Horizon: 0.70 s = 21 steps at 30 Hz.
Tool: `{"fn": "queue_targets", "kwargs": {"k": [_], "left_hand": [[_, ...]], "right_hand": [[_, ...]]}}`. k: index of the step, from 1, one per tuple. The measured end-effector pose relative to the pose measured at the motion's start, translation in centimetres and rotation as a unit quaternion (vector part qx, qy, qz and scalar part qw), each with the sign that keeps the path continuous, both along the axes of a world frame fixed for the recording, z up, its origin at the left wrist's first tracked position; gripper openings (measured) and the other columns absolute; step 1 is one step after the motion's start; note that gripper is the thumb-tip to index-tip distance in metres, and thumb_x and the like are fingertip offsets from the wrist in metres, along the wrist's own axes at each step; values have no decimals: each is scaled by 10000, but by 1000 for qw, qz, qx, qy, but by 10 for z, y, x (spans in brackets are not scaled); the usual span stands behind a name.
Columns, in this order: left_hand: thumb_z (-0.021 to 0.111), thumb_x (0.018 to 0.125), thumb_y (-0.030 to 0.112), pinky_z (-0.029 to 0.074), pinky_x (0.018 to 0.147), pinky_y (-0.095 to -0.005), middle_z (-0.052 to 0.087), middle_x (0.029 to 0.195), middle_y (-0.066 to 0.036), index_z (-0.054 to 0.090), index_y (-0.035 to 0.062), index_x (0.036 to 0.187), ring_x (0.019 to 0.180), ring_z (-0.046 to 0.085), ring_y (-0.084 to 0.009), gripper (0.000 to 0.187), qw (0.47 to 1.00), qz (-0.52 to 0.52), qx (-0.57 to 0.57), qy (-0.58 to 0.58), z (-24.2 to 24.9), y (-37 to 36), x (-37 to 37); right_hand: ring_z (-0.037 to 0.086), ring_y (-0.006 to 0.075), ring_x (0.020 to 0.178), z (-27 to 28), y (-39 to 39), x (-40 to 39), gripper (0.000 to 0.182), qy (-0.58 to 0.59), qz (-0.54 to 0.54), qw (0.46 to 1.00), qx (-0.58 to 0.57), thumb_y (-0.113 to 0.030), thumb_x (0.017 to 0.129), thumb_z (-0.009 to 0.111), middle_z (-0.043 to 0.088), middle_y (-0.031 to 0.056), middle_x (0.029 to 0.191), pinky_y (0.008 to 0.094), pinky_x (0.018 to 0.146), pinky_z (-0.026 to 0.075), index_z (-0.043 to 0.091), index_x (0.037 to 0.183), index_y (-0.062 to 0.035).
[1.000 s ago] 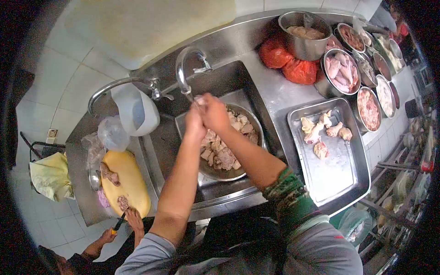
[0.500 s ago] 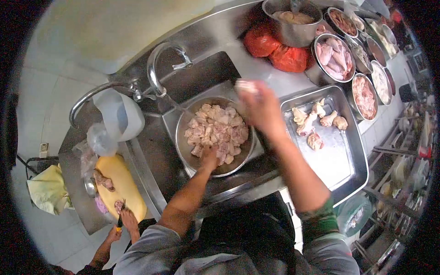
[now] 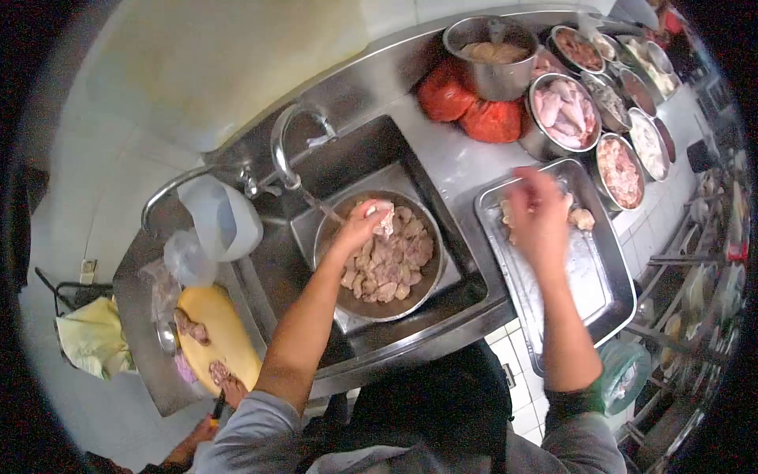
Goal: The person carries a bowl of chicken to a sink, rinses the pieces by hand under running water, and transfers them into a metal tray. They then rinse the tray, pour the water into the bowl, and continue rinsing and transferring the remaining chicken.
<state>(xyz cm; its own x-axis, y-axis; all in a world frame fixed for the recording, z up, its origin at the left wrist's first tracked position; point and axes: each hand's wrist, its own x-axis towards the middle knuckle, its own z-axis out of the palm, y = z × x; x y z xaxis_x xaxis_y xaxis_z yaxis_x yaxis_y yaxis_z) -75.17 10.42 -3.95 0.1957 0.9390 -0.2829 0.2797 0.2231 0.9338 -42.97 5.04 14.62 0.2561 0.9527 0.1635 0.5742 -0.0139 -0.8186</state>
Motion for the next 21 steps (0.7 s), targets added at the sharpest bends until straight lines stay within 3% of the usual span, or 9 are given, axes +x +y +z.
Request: {"fn": "queue_targets", "kwargs": {"k": [3,5,6,8,11,12,16,19,21], "left_hand": [[606,913,319,474,804,-294,685,947,-65,649,14,1079,887,616,-144,349,1000,27,4,6,49,-4,11],[548,932,410,481,800,-344,694,918,-149,659,-10,1038,859,650,-234,447,995,67,33,69,63,-11,14],[528,940,426,482,796,-349,694,922,-159,661,-9,1038,858,653,-238,466,984,97,43,144,69,-13,13],[429,946,536,477,784,-406,674,835,-214,663,-23,978,828,657,-328,606,944,169,131,251,91,-23,12],[375,944,582,469,785,-450,667,844,-230,665,-18,947,819,648,-381,666,943,144,79,290,86,-24,-19],[417,952,535,489,741,-417,680,838,-179,669,-4,955,769,657,-313,595,949,149,11,279,94,-26,-24],[560,943,355,495,701,-285,648,955,-36,608,28,1118,819,619,-135,374,944,274,-97,-157,88,-38,-45],[585,936,368,498,754,-330,652,977,-107,586,-24,1078,849,627,-187,417,946,313,56,-61,84,-43,-31],[552,931,260,466,890,-388,595,1153,-190,506,11,1247,1036,597,-278,404,948,286,135,40,90,-55,-7]], "right_hand": [[652,230,905,-41,15,-82,261,152,138,975,-86,-199,923,599,670,142,1023,346,810,507,609,1131,-41],[589,263,1085,-125,38,-133,523,202,174,961,-78,-364,954,542,604,198,1200,352,924,461,490,1308,17],[549,254,1140,-121,38,-154,580,377,188,888,-185,-401,956,527,576,192,1240,360,959,437,460,1330,37],[588,196,1008,-123,40,-190,513,431,200,847,-238,-373,970,509,613,147,1144,331,825,491,489,1284,33],[619,177,841,-141,35,-221,369,570,220,722,-325,-326,976,507,632,95,1019,340,653,510,538,1162,-8],[623,173,792,-140,38,-226,322,606,223,675,-356,-309,976,510,633,79,982,344,603,509,550,1120,-23],[602,183,703,-143,42,-260,176,666,179,655,-309,-195,961,539,617,50,902,362,586,508,540,1046,-42],[597,184,717,-141,48,-272,147,688,146,671,-235,-162,962,527,608,51,874,342,631,513,536,1051,-46],[601,191,741,-141,59,-271,164,672,85,696,-240,-201,976,505,606,54,871,344,662,512,541,1044,-56]]}}
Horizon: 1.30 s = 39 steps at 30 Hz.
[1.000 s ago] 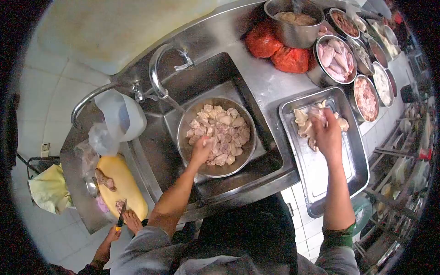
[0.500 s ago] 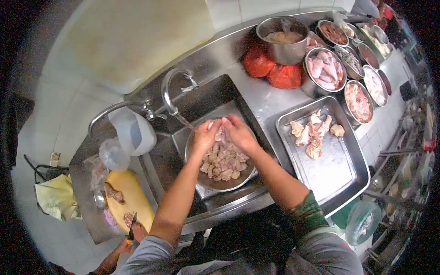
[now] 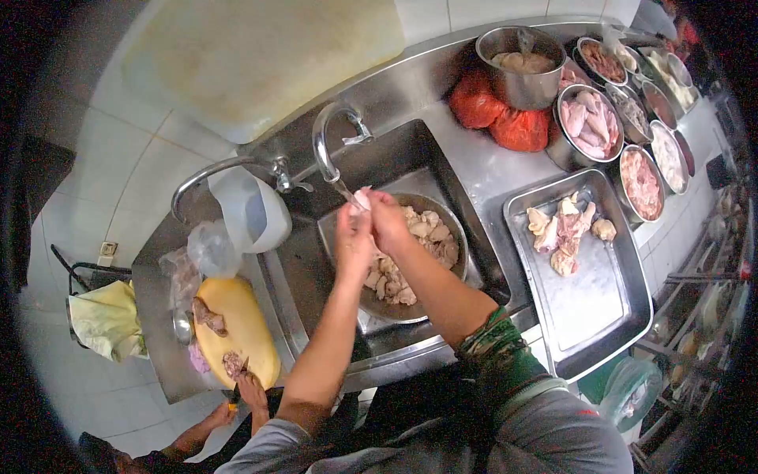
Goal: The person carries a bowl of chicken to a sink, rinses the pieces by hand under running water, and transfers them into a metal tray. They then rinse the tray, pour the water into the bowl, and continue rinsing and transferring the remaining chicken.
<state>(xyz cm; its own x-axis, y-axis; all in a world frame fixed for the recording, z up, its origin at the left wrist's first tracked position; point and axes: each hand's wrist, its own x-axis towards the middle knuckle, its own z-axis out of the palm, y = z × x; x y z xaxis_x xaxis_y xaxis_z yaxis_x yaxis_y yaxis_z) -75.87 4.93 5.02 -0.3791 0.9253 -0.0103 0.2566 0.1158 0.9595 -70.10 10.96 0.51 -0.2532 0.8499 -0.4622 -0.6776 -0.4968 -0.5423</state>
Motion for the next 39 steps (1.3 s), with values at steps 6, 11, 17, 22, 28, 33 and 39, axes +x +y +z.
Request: {"fn": "queue_targets", "kwargs": {"k": [6,11,17,22,28,33,39], "left_hand": [[627,846,63,504,838,-342,641,1070,-143,525,-5,1234,948,643,-259,407,995,-14,-32,94,9,-6,7],[600,843,-8,506,821,-299,639,1051,-109,544,-41,1177,933,624,-167,340,997,-3,22,-75,5,2,-3],[569,879,-9,481,824,-258,636,1011,-80,555,-20,1117,919,613,-139,239,955,-22,62,-290,20,-1,2],[603,852,2,500,808,-293,617,1063,-101,587,-13,1049,914,622,-175,198,992,-60,30,-109,38,4,5],[649,874,156,499,821,-323,609,1114,-159,596,17,1115,925,626,-229,283,962,-20,129,240,24,15,1],[619,908,297,507,765,-342,647,1018,-152,564,15,1180,839,621,-233,395,993,-98,-72,2,31,22,0],[562,930,415,481,708,-405,661,801,-199,644,7,931,750,646,-298,416,997,-24,-52,44,2,46,-8]], "right_hand": [[620,227,814,24,-3,25,415,89,66,992,-58,-437,1004,390,641,75,927,397,759,511,584,1049,-72],[610,231,976,15,-16,36,485,204,111,972,-31,-517,985,366,652,65,1058,419,911,449,593,1090,-102],[579,222,1037,14,-21,41,418,220,75,970,-71,-456,1000,352,641,57,1094,441,932,419,584,1111,-125],[579,229,1020,19,-15,38,403,202,49,975,-79,-456,1006,337,634,57,1064,456,932,424,584,1114,-157],[597,210,945,2,-8,15,441,180,119,974,-71,-534,987,344,638,35,1014,399,842,475,602,1080,-189],[609,204,907,6,-20,30,467,159,198,967,-33,-589,952,395,660,17,956,414,787,486,622,1045,-192],[551,281,1055,13,-13,50,660,-100,172,977,-72,-658,919,391,581,99,1200,463,872,455,522,1276,-119]]}}
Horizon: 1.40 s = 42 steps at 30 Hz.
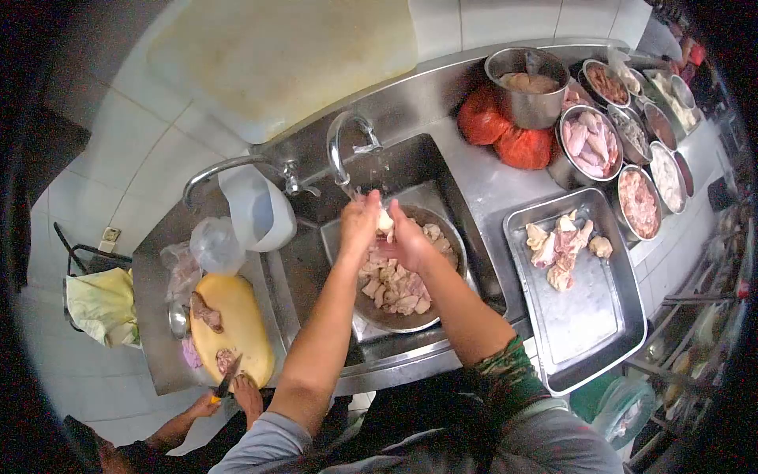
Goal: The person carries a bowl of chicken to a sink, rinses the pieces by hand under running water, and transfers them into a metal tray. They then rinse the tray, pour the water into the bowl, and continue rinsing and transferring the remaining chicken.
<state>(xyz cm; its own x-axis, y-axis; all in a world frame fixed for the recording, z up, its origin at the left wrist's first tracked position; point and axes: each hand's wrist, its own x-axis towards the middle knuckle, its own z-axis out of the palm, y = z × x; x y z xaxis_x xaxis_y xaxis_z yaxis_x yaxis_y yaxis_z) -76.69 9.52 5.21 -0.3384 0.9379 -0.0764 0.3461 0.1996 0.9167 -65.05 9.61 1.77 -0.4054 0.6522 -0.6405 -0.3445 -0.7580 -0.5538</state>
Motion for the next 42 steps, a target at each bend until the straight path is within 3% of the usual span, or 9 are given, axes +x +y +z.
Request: {"fn": "queue_targets", "kwargs": {"k": [6,10,13,16,21,25,31,35,42], "left_hand": [[399,968,476,452,826,-469,667,952,-226,657,10,983,932,619,-424,533,988,-71,-60,126,0,6,-5],[364,979,443,323,1054,-493,519,1323,-209,550,63,1255,1226,477,-395,506,957,-97,16,271,-2,-15,30],[340,987,469,336,1054,-448,519,1335,-185,522,62,1287,1204,504,-372,537,902,-111,41,416,-9,-13,6],[332,963,589,374,992,-465,559,1280,-104,556,88,1261,1176,513,-256,624,984,-95,-135,-62,2,0,-26],[389,957,599,449,881,-373,592,1160,-76,544,84,1260,1047,564,-194,616,834,-35,-41,-548,-32,-32,-41],[392,955,518,372,1037,-416,516,1335,-131,473,93,1348,1240,472,-283,584,954,-20,-198,-225,-196,-49,-94],[484,899,208,351,1082,-422,416,1436,-167,421,165,1409,1311,406,-344,516,977,21,-210,-14,-199,-40,-39],[535,874,237,408,1012,-483,431,1425,-156,464,144,1352,1188,514,-388,492,906,-84,-24,415,-274,-29,-27],[471,871,247,438,977,-458,597,1221,-220,648,59,1135,1088,594,-400,370,916,-88,-281,272,-265,21,1]], "right_hand": [[480,322,1156,9,-19,5,722,55,-37,996,59,-659,913,414,496,139,1321,522,1029,329,437,1382,-111],[572,283,1020,-51,9,-32,422,562,-51,821,88,-438,1007,392,593,115,1177,398,934,457,523,1253,-121],[582,281,998,9,-3,-38,350,351,-132,927,8,-392,1011,402,606,112,1115,395,891,479,551,1177,-124],[625,267,844,5,8,-44,313,190,-95,977,4,-358,966,524,640,99,1005,405,639,523,576,1164,-122],[618,192,689,10,26,-58,239,-70,74,987,124,-246,932,535,622,89,866,326,461,471,607,1066,-63],[658,353,918,-56,44,-47,437,-447,302,504,675,-304,786,696,664,202,1008,459,772,532,621,1108,-18],[587,439,1034,-2,1,-39,426,-509,499,550,436,-175,785,643,533,275,1227,461,900,477,561,1182,-45],[599,404,1041,-24,-48,-8,381,-596,319,614,408,-162,795,640,585,264,1156,461,857,484,571,1150,-40],[638,341,914,60,-84,85,278,-515,161,742,396,-70,863,575,636,200,985,406,798,510,580,1137,-22]]}}
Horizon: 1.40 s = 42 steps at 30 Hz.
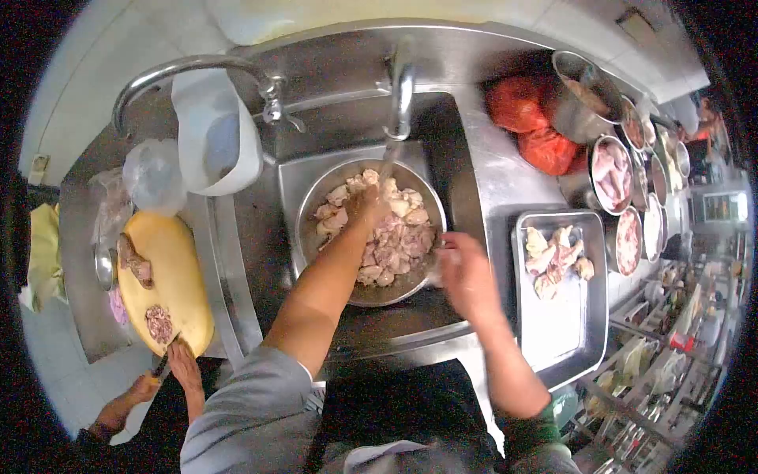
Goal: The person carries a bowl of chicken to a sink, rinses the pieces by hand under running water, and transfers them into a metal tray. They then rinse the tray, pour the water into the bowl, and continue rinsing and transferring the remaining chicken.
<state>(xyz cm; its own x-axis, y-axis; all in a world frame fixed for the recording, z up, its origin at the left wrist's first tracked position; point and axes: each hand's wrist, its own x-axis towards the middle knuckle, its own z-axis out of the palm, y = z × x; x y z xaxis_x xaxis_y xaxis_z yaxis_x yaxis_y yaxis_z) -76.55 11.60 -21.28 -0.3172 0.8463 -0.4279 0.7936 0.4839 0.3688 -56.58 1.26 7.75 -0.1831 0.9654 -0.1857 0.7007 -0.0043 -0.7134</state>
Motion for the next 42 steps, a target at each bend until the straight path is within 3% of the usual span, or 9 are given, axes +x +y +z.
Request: {"fn": "queue_targets", "kwargs": {"k": [5,8,14,23,28,31,36,39,42], "left_hand": [[473,847,226,470,943,-373,584,1233,-250,619,19,1185,1156,572,-357,422,986,-62,-61,-142,46,18,14],[515,869,269,522,755,-364,666,1053,-185,642,-8,1056,956,652,-286,357,945,24,-57,-321,32,14,-1],[597,922,301,433,549,-238,629,799,-5,625,99,937,665,587,-128,205,622,348,35,-700,119,-14,4],[604,927,179,438,569,-230,627,914,-35,559,66,1098,735,564,-141,210,629,368,60,-682,169,-29,-5],[679,862,189,404,496,-231,624,881,-21,572,71,1048,631,529,-93,245,737,271,20,-619,131,-14,0],[654,845,128,461,600,-271,604,781,-11,611,79,971,689,568,-137,142,789,230,50,-568,138,-10,14],[632,879,317,510,738,-328,685,874,-142,653,8,981,844,664,-269,326,923,106,216,-300,78,-10,-8],[561,926,369,482,819,-340,683,989,-187,655,2,1038,925,660,-299,395,904,182,227,-314,180,-25,3],[572,931,301,481,809,-340,682,1013,-162,645,-2,1075,946,648,-260,343,886,213,227,-344,177,-29,-4]], "right_hand": [[574,195,829,59,-16,118,266,14,-159,985,59,-138,986,459,582,114,954,324,756,476,511,1205,5],[573,313,1007,64,-21,148,331,-177,-133,962,157,-210,990,480,588,188,1062,378,893,438,491,1236,11],[586,316,1051,53,3,38,283,85,-83,988,102,-161,940,560,600,187,1115,365,916,445,565,1169,4],[621,329,1022,-314,97,-74,315,-180,231,951,99,-254,870,563,623,190,1118,417,847,500,609,1121,-70],[586,338,1102,-264,99,-103,390,-192,201,950,-142,-344,856,563,625,166,1167,420,929,466,606,1166,-112],[603,302,1068,-382,100,-75,343,-203,276,939,39,-334,856,565,644,119,1130,404,902,483,622,1129,-135],[634,345,994,-183,116,-79,381,21,93,987,-126,-377,894,530,666,196,1002,437,873,483,631,1103,-75],[646,368,965,-132,112,-95,419,108,-27,976,-188,-397,919,506,673,235,937,446,863,480,633,1089,-36],[650,177,804,-113,103,-103,349,419,-74,844,-327,-320,957,501,677,117,912,331,638,493,577,1107,-15]]}}
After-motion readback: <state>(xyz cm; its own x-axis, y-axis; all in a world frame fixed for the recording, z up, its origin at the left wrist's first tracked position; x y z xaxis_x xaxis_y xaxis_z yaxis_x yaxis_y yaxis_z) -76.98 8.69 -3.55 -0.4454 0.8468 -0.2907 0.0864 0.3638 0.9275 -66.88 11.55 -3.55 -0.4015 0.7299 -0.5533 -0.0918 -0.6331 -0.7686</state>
